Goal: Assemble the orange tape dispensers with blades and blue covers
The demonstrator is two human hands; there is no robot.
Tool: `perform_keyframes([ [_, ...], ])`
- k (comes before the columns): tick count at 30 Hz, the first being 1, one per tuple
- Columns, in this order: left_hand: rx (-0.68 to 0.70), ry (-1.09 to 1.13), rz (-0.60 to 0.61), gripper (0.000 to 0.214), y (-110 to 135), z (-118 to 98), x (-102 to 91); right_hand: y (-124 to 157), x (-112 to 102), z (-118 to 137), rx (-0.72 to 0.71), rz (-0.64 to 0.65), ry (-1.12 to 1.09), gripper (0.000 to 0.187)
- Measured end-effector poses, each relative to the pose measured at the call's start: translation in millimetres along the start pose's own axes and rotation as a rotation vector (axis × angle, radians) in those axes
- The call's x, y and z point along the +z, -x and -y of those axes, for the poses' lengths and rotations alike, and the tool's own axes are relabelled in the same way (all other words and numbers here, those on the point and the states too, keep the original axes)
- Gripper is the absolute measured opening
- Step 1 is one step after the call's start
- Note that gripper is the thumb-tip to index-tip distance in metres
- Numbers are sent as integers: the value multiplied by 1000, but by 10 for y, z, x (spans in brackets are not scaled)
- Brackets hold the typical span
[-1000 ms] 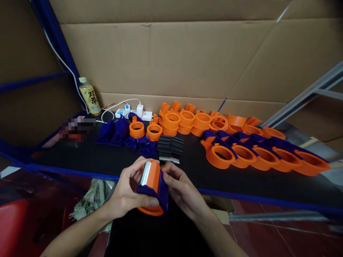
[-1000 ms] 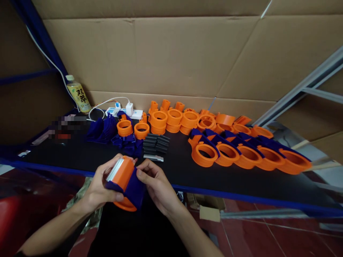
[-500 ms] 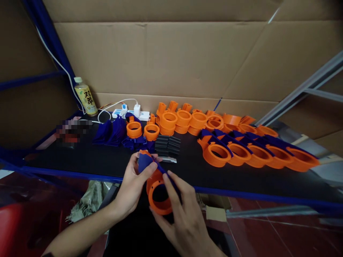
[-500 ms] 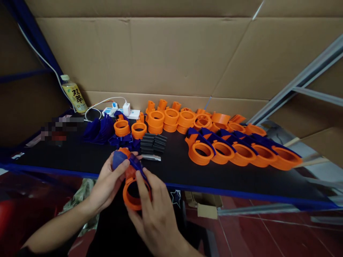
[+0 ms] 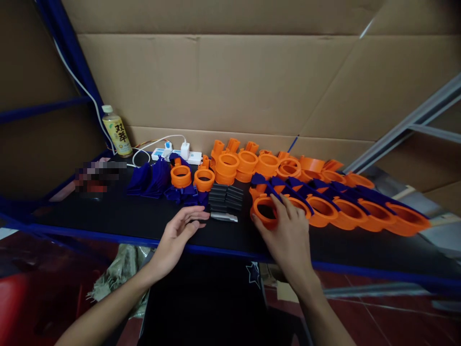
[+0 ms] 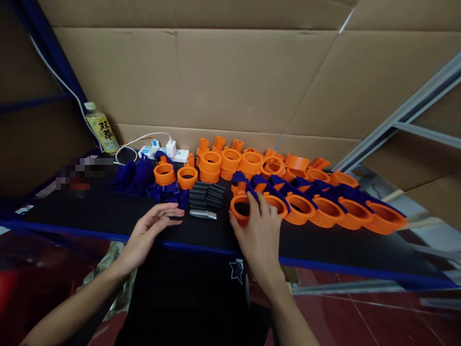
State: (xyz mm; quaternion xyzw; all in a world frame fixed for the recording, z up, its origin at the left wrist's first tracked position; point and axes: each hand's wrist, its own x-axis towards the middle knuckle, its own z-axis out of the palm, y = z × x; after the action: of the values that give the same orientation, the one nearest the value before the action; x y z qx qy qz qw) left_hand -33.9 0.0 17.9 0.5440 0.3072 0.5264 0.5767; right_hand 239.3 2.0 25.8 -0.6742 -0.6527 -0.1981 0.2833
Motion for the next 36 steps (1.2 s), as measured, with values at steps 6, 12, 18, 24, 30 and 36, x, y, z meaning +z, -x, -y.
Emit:
perform_keyframes([
  [6,-38,-109,15,29,-27,-12,-59,-32,175,-23,-17,28,128,61],
  [12,-77,-145,36,30,-47,30,-69,-100,239,-44,-17,47,163,59],
  [18,-88,-135,72,28,-57,67,-68,-142,229,-74,-71,52,140,60],
  [24,-68,-143,106,26,-77,106,-94,-420,0,392,-265,64,-103,48],
  [30,-66,-175,127,27,-84,99,-117,-1096,172,1065,-395,479,-113,36],
  [36,-71,-167,127,29,-92,81,-110,-1335,471,1231,-418,581,-69,15],
])
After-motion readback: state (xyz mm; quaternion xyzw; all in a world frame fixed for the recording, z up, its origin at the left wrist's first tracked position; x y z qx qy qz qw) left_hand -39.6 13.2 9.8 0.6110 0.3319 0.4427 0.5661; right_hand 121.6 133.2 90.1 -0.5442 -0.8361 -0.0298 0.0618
